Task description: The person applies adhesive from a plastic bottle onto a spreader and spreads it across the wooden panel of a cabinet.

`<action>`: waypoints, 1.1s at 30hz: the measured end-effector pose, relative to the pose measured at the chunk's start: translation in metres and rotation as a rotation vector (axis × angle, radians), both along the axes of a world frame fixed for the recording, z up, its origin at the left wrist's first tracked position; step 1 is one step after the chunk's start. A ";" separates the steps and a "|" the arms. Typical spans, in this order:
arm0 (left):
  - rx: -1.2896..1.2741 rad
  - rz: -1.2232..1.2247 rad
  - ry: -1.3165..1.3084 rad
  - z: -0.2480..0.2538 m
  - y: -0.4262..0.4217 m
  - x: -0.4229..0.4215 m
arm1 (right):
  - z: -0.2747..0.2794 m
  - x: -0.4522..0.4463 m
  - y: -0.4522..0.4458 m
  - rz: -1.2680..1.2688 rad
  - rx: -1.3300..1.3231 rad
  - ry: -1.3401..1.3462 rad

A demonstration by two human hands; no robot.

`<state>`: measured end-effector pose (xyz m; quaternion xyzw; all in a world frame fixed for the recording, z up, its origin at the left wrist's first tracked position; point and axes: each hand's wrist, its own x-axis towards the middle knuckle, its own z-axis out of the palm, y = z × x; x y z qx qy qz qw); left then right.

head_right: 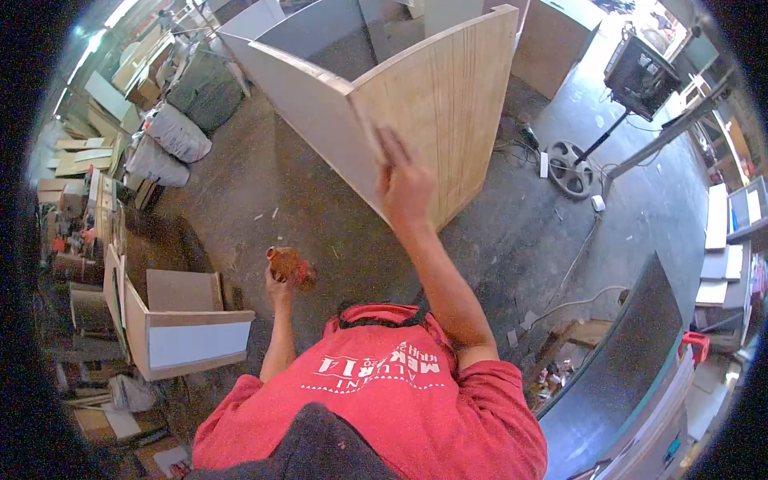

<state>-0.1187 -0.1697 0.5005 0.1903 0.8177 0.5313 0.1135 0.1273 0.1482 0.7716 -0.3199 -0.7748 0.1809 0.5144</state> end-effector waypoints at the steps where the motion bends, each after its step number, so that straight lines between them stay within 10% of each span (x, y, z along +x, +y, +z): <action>1: 0.001 -0.014 -0.004 0.003 0.000 -0.007 | 0.008 0.000 0.006 -0.066 -0.007 0.057; 12: 0.132 -0.126 -0.173 -0.032 -0.105 -0.051 | -0.027 0.000 -0.007 -0.258 0.028 0.054; 15: 0.090 -0.108 -0.224 -0.034 -0.128 -0.062 | -0.010 0.001 -0.008 -0.373 -0.407 0.023; 19: 0.223 -0.133 -0.220 -0.023 -0.120 -0.068 | -0.107 -0.033 -0.055 -0.205 0.033 0.177; 24: 0.308 -0.205 -0.184 0.027 -0.070 -0.053 | -0.148 0.010 -0.123 0.068 -0.381 -0.166; 28: 0.254 -0.488 -0.144 0.135 0.005 -0.012 | -0.124 0.074 -0.108 0.174 -1.216 0.873; 33: -0.134 -1.028 0.107 0.251 0.110 0.071 | -0.080 0.168 -0.070 0.214 -1.289 1.083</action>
